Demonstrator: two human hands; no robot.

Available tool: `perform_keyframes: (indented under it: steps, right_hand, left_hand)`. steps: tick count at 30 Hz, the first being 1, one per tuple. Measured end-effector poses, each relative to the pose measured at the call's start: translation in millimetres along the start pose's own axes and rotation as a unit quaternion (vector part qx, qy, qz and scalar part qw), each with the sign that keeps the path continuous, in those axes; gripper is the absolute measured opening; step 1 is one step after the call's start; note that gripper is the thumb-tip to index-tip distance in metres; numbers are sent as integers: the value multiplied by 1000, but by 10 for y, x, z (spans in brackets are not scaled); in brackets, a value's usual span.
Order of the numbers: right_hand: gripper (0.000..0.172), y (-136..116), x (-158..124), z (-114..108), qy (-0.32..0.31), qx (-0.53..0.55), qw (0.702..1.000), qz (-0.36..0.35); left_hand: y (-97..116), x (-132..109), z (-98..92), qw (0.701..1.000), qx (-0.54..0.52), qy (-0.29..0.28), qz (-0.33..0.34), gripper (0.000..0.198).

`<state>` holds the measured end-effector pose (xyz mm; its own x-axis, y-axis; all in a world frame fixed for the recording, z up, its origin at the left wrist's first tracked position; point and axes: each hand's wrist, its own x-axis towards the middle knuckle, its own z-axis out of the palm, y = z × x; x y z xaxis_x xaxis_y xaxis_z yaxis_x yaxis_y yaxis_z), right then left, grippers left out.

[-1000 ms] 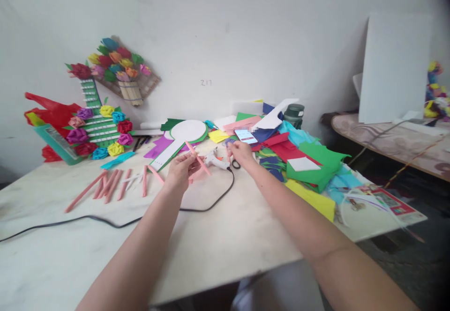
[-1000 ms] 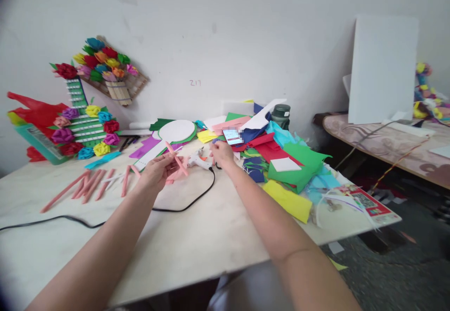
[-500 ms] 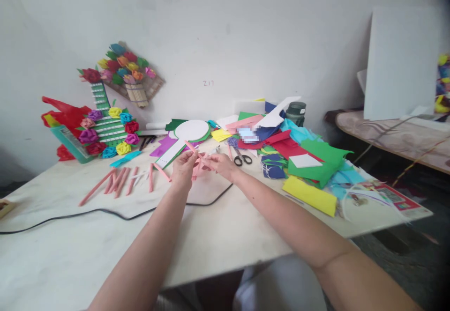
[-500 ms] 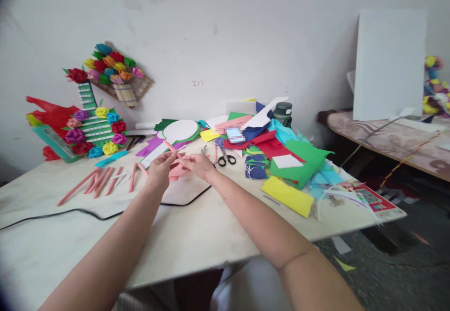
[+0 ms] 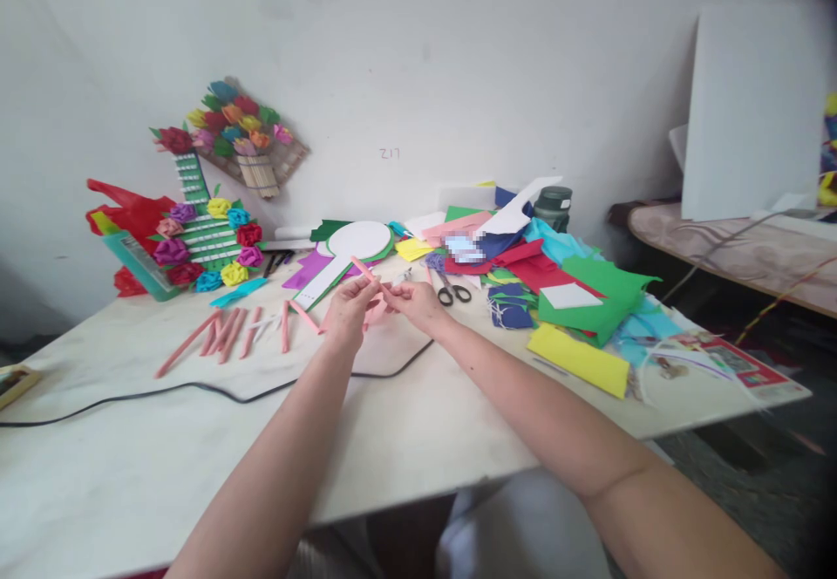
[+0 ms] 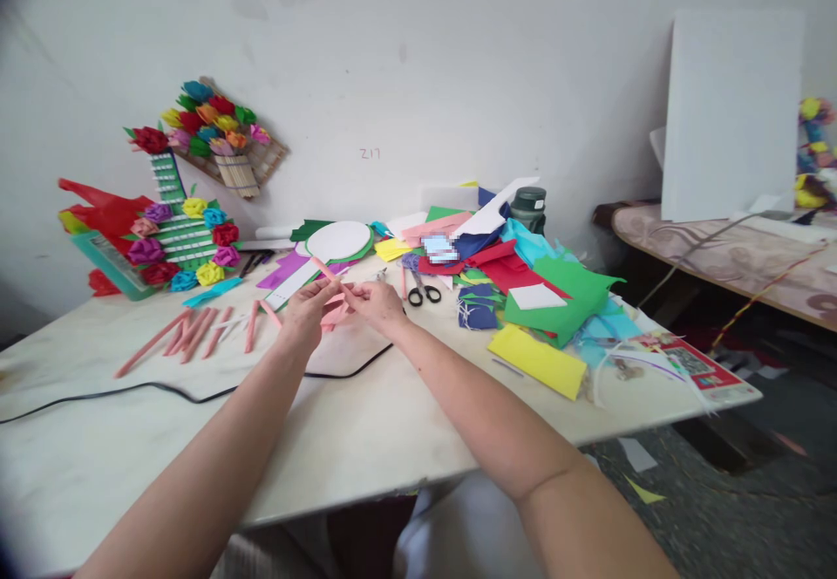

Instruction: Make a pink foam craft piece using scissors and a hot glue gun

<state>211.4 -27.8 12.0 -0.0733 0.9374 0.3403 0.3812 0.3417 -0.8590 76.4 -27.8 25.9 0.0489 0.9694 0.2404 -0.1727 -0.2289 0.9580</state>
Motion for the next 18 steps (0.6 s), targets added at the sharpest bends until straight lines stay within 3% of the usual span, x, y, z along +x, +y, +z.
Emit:
perform_keyframes:
  steps: [11, 18]
  right_hand:
    - [30, 16, -31, 35, 9, -33, 999, -11]
    - [22, -44, -66, 42, 47, -108, 993, -7]
  left_hand:
    - [-47, 39, -16, 1000, 7, 22, -7, 25]
    - [-44, 27, -9, 999, -2, 34, -3, 28]
